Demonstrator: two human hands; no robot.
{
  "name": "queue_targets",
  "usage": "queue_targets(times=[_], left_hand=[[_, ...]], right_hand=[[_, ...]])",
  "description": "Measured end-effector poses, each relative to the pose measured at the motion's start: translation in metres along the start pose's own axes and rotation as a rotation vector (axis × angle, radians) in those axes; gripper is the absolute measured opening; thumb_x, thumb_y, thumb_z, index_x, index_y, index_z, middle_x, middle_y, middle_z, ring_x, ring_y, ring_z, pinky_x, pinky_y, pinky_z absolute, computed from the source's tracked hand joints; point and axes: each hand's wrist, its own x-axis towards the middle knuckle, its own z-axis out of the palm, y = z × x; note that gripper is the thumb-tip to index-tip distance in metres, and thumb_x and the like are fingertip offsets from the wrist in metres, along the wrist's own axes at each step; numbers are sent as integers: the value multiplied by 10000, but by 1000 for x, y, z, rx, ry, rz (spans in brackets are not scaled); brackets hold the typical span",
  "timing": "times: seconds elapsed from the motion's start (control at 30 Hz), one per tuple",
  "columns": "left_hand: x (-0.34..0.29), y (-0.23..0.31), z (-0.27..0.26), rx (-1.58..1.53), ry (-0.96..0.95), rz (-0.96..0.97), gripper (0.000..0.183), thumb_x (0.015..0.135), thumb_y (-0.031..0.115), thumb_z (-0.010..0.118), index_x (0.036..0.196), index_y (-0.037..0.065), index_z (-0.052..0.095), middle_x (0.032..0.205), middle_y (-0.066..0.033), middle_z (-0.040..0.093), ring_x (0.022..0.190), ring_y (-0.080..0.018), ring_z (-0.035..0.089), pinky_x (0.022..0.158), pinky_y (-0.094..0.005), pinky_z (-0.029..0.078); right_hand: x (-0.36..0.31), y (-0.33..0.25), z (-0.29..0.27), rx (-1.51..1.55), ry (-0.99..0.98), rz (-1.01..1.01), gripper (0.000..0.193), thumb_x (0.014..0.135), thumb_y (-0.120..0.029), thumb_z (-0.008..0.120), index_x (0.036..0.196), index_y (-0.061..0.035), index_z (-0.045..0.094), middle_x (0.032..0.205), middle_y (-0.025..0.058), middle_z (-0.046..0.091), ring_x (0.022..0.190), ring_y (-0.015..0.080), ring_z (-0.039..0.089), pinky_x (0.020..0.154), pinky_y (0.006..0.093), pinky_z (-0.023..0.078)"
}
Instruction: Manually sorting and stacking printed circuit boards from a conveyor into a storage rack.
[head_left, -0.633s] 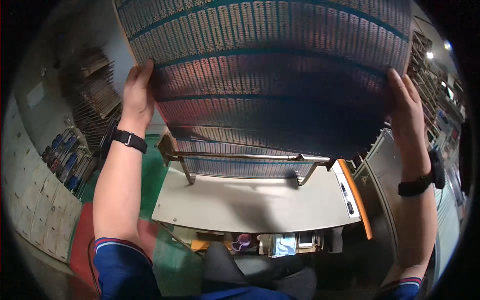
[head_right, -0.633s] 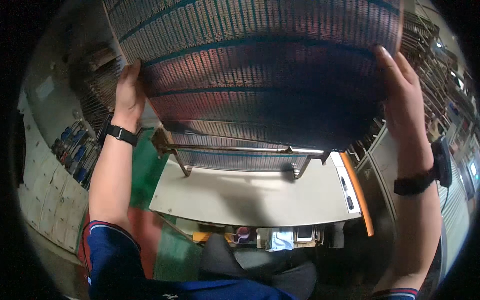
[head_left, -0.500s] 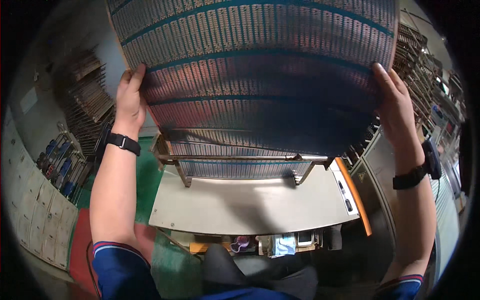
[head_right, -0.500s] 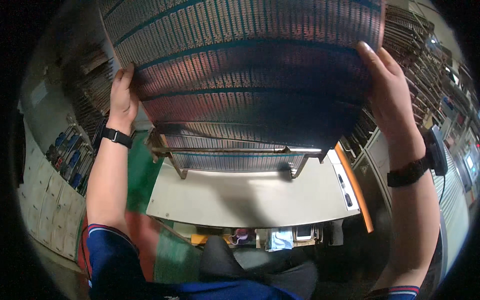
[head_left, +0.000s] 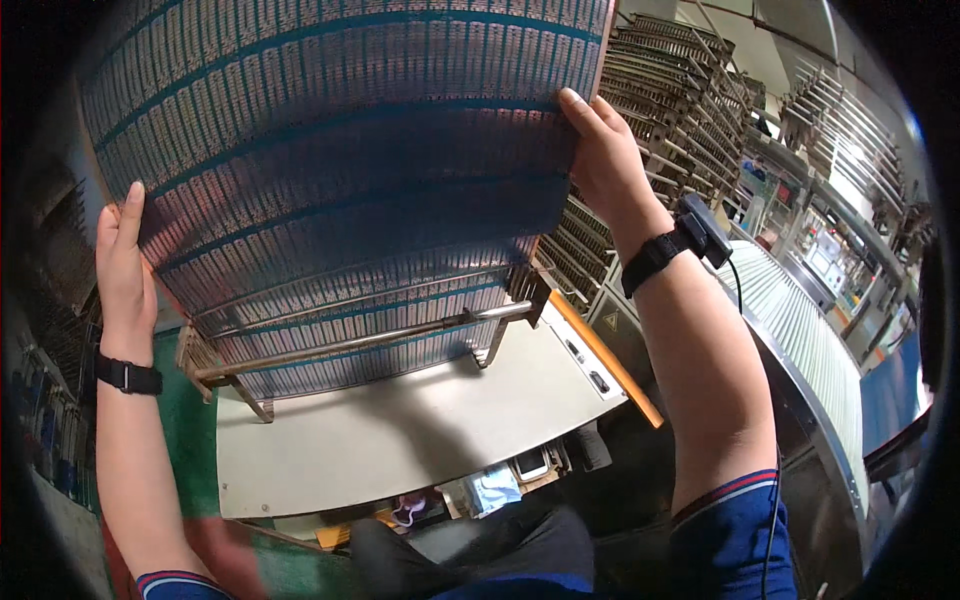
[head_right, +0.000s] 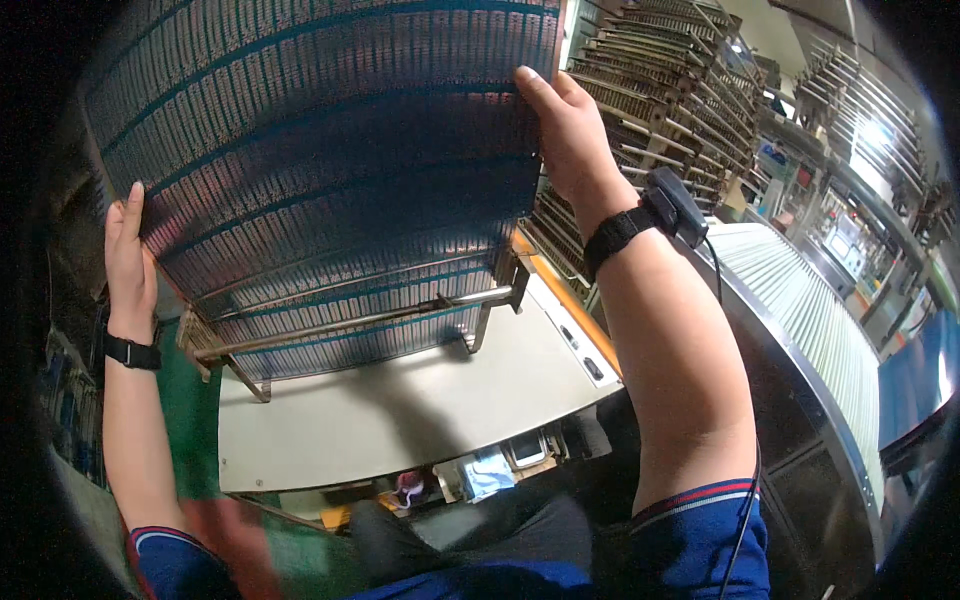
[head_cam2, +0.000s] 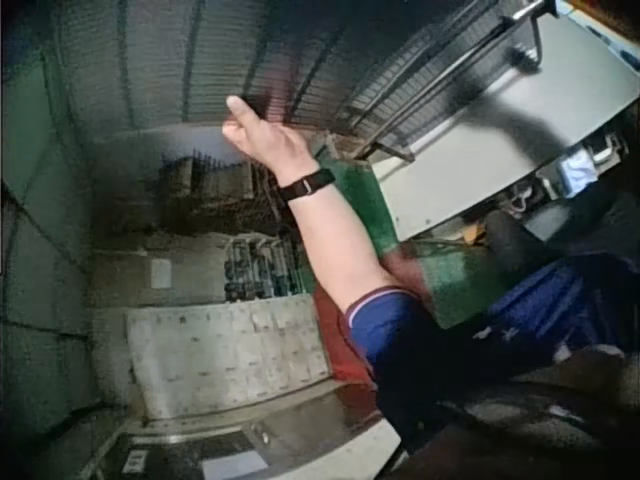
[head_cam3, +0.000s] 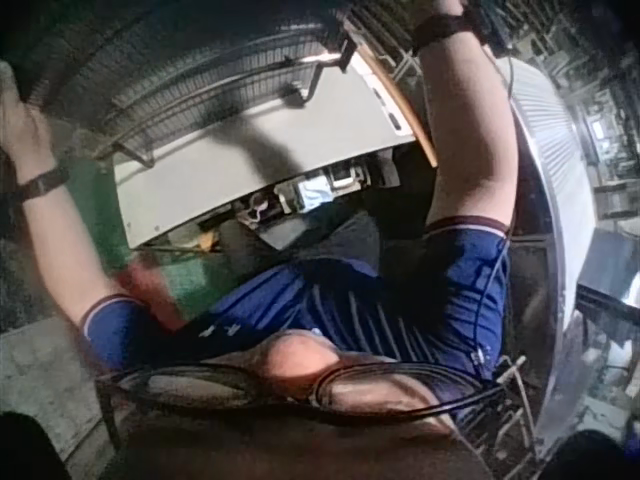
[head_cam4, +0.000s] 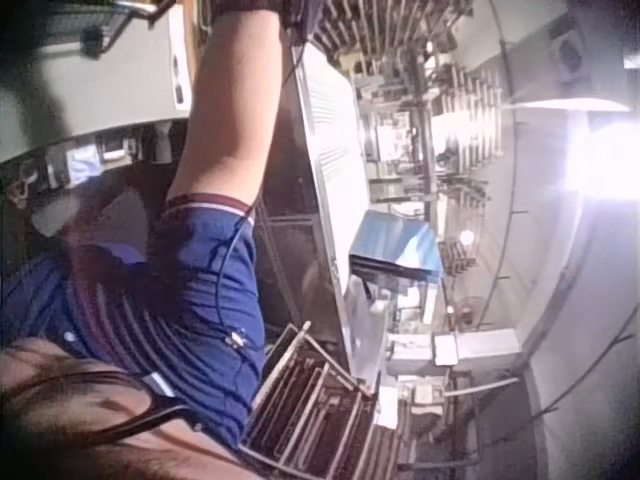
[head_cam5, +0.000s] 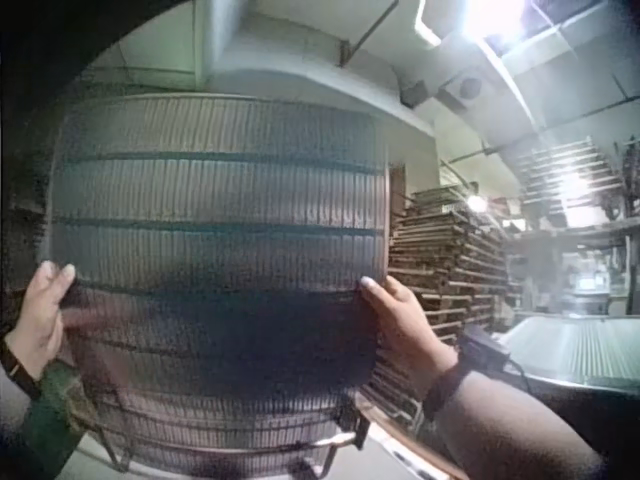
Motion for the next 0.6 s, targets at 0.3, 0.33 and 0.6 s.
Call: queue_targets(times=[0.3,0.33,0.6], left_hand=[[0,-1,3,3,-14,-21,281,1009,329,553,1138,81,522,1152,-48,597,1087,-137,570,994,-337,445],[-2,-2,5,12,-13,-22,281,1009,329,553,1138,81,522,1152,-48,597,1087,-137,570,994,-337,445],[-19,5,25,280,34,59,244,989,282,585,1083,83,479,1068,-44,537,1037,-139,516,946,-317,441]], right_hand=[[1,25,-1,148,-20,8,327,990,-243,577,1208,-1,564,1118,69,649,1008,154,612,886,308,486],[0,29,-3,170,-17,20,322,991,-233,575,1212,0,562,1127,69,647,1016,154,609,893,311,484],[-13,46,-24,-77,14,151,355,971,-327,543,1149,-22,579,1038,75,603,929,186,546,842,347,435]])
